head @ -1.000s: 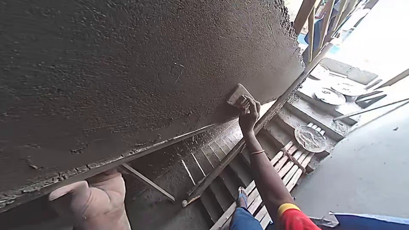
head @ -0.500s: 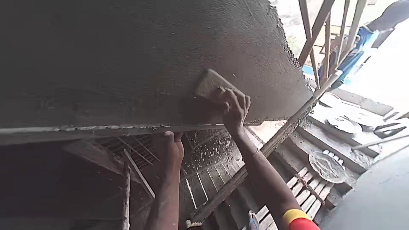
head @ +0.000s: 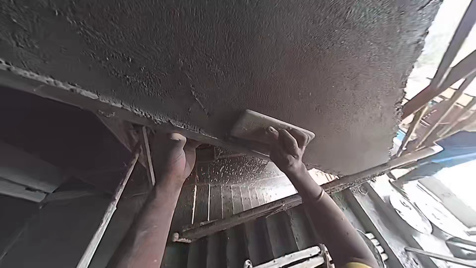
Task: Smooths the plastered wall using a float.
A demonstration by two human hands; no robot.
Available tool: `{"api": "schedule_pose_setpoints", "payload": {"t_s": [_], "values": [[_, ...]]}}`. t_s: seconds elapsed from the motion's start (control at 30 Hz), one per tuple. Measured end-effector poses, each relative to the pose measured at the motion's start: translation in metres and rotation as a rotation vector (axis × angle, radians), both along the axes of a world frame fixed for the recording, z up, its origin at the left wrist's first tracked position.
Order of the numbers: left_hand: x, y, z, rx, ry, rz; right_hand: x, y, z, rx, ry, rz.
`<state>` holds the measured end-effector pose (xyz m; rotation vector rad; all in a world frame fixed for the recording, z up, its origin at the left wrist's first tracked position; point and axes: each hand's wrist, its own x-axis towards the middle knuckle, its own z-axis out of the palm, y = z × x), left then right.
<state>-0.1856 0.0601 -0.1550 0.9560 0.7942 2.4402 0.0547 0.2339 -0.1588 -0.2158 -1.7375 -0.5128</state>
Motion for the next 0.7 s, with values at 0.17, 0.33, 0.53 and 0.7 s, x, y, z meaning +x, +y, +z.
{"api": "schedule_pose_setpoints", "payload": {"t_s": [0.17, 0.33, 0.53, 0.7], "values": [[0.003, 0.002, -0.001, 0.093, -0.001, -0.013, 0.069, 0.051, -0.051, -0.030, -0.118, 0.027], [0.006, 0.000, 0.003, 0.083, -0.059, -0.023, 0.130, 0.088, -0.057, 0.032, -0.197, -0.131], [0.007, -0.002, 0.005, 0.059, -0.116, -0.070, 0.030, 0.023, 0.121, 0.179, -0.081, -0.168], [0.007, -0.003, 0.005, 0.054, -0.159, -0.059, -0.106, -0.077, 0.232, 0.280, -0.108, -0.006]]}}
